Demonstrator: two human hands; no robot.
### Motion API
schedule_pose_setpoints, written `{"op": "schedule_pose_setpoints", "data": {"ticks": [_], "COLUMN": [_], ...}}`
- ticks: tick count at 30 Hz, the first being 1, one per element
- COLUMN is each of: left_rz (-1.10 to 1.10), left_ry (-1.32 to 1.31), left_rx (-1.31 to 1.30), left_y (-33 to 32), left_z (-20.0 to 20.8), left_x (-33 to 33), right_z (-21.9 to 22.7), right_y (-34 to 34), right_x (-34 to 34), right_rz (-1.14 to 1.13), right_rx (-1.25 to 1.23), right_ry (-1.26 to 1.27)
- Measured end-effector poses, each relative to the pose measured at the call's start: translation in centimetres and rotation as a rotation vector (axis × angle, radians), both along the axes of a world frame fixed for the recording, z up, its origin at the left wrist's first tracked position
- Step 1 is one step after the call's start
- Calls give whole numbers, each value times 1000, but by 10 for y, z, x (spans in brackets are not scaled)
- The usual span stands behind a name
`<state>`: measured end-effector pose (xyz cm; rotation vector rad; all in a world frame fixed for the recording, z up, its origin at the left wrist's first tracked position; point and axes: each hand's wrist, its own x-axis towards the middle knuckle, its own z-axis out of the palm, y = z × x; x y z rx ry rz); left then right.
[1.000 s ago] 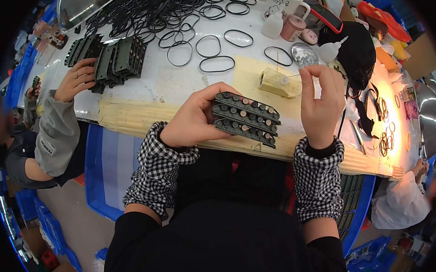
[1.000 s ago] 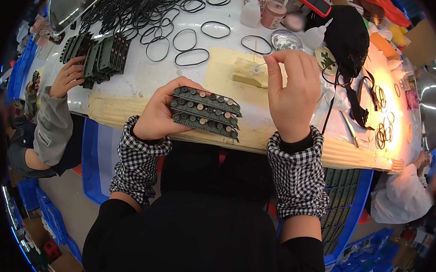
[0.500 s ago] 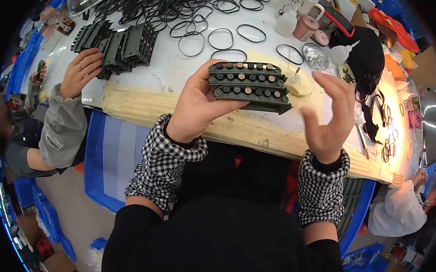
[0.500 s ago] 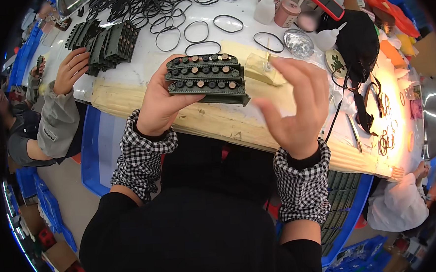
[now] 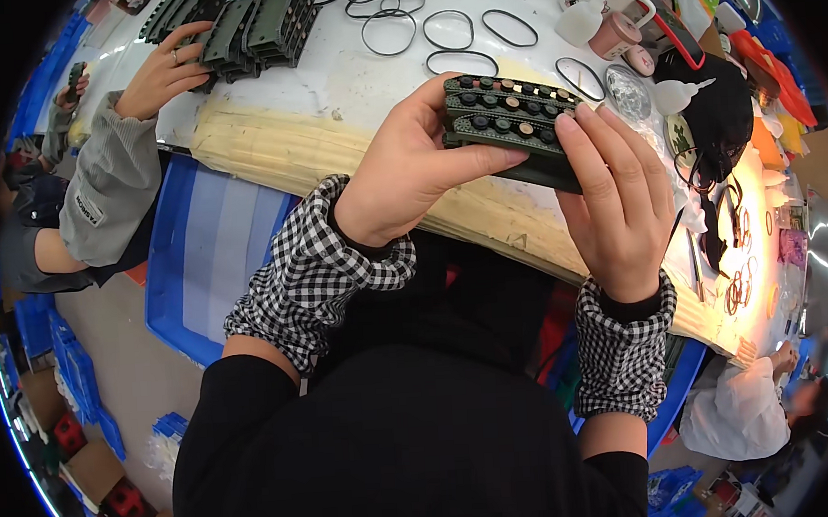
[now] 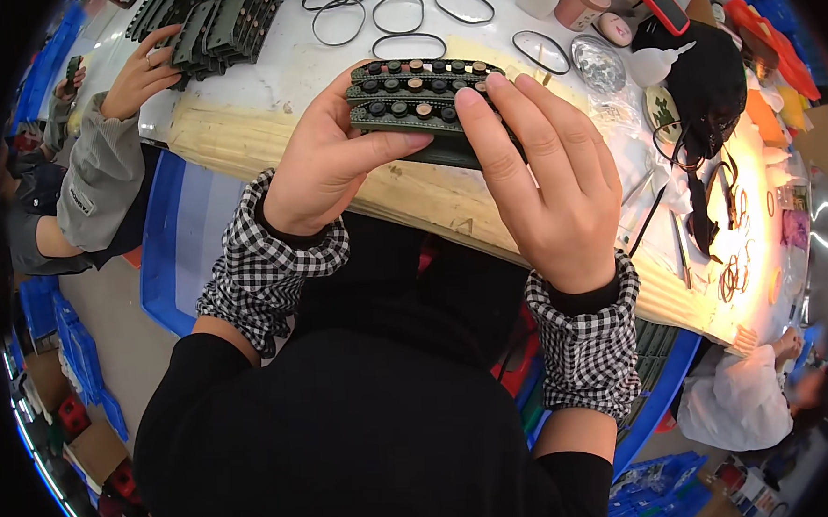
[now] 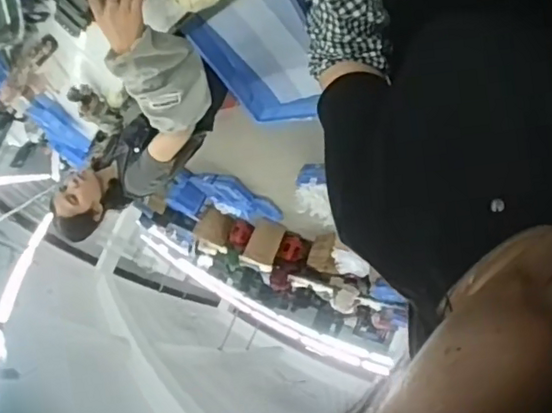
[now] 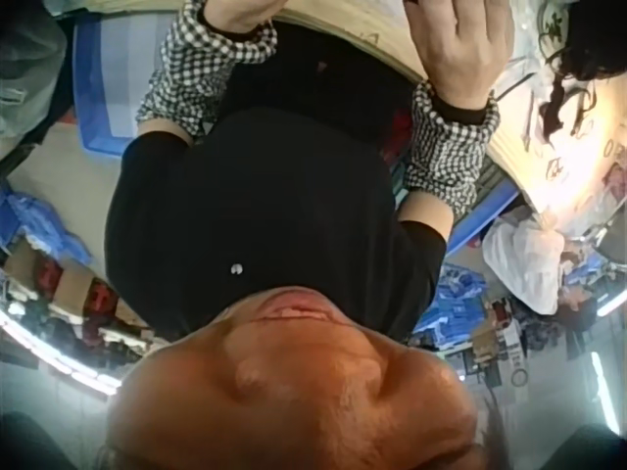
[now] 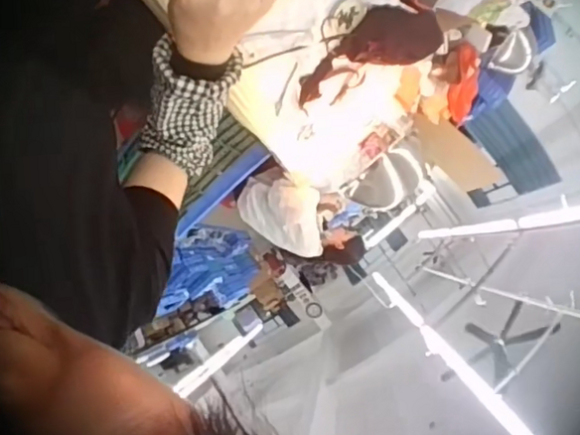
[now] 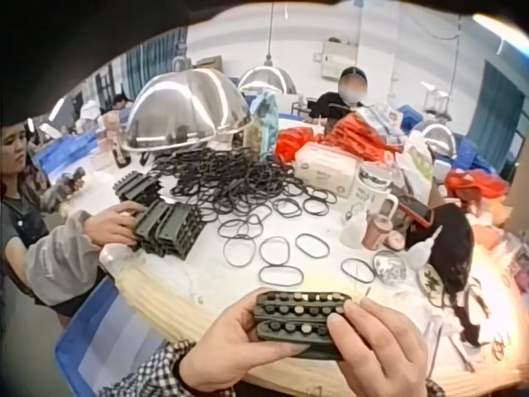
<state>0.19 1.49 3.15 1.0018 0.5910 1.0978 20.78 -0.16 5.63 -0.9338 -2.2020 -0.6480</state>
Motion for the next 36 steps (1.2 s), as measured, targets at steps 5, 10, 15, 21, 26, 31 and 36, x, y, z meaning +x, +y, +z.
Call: {"op": "schedule_pose_setpoints", "data": {"ticks": [5, 10, 15, 21, 26, 31, 36], "left_rz": [12, 46, 65, 251, 456, 499, 598], "left_ry": [24, 12, 49, 187, 149, 52, 137], "left_rx": [47, 106, 203, 409, 570, 560, 608], "left_y": [-1, -3, -5, -4, 1, 1, 5], "left_z": [5, 7, 16, 31, 32, 24, 23], "left_x": [0, 2, 6, 21, 42, 64, 61], "right_z": [-6, -2, -7, 1, 2, -9, -16], "right_y": [3, -3, 9, 16, 20, 9, 6], "right_x": [0, -1, -6, -15, -25, -39, -51], "right_rz": [21, 30, -16, 19, 8, -27, 45], "right_rx": [41, -55, 59, 9, -20, -194, -284], "right_ry": [52, 88, 100, 299, 502, 788, 875]}}
